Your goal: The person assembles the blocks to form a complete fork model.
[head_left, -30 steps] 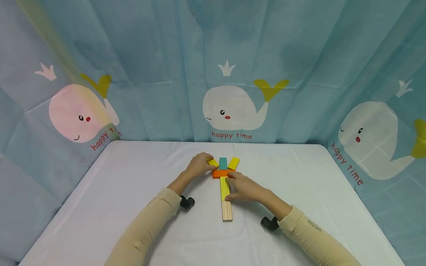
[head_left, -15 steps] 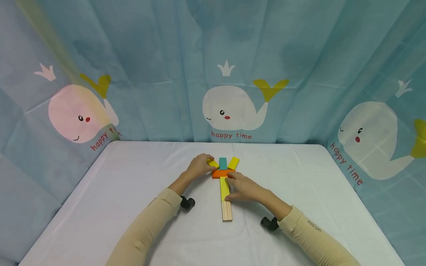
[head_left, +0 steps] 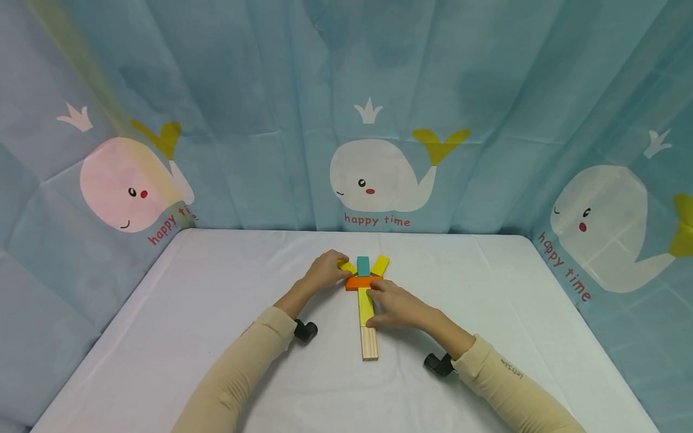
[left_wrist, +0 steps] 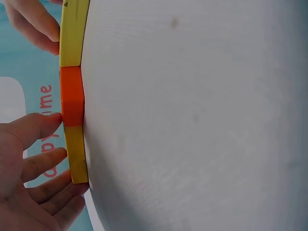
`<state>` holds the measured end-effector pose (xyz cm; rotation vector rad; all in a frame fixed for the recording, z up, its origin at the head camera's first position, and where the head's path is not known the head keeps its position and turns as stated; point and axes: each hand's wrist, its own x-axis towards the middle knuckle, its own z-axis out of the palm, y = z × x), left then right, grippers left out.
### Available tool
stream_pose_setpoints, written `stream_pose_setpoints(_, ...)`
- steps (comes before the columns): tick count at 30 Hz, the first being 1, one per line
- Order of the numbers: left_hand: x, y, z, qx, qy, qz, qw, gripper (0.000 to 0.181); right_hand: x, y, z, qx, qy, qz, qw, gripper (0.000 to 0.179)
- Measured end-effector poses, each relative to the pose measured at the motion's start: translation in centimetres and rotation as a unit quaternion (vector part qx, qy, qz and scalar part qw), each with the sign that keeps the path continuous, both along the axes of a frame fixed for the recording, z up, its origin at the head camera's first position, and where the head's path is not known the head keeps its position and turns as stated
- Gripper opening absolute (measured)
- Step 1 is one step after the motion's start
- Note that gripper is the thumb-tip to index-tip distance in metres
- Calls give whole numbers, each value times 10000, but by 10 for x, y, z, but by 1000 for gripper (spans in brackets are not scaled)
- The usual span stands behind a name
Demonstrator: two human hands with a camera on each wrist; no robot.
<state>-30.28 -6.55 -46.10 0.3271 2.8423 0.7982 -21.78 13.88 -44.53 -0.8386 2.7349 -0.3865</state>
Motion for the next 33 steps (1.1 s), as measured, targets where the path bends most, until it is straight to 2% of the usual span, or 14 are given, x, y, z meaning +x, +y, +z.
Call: stream_pose_setpoints(33,-1,0,0,-26,7,-102,9999,45,-2,0,-2,-18,-51,-26,10000,74)
